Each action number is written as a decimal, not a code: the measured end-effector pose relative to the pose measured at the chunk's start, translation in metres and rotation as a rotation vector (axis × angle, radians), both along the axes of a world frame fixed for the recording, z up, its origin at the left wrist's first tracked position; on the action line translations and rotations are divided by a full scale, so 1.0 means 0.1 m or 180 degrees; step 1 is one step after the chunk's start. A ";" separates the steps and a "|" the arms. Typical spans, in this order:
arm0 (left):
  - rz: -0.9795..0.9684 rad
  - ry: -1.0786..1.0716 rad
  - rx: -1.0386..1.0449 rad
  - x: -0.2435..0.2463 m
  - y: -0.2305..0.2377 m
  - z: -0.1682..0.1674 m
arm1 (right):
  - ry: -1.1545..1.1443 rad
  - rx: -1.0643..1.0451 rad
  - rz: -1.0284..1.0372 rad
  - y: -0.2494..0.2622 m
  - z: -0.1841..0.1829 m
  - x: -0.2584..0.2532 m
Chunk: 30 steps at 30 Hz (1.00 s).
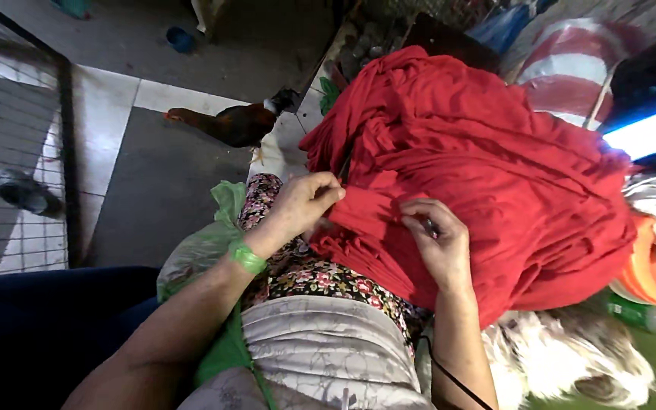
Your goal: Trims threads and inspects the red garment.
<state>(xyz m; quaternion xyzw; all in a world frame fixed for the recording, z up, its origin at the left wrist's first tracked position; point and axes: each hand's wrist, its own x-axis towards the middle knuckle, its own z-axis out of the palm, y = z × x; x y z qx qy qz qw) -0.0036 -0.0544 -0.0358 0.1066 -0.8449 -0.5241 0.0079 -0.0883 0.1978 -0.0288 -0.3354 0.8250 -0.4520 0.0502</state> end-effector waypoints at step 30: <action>-0.0132 0.1414 -0.1469 0.00 0.49 -0.31 | 0.1020 0.1189 -0.0902 0.34 -0.02 0.05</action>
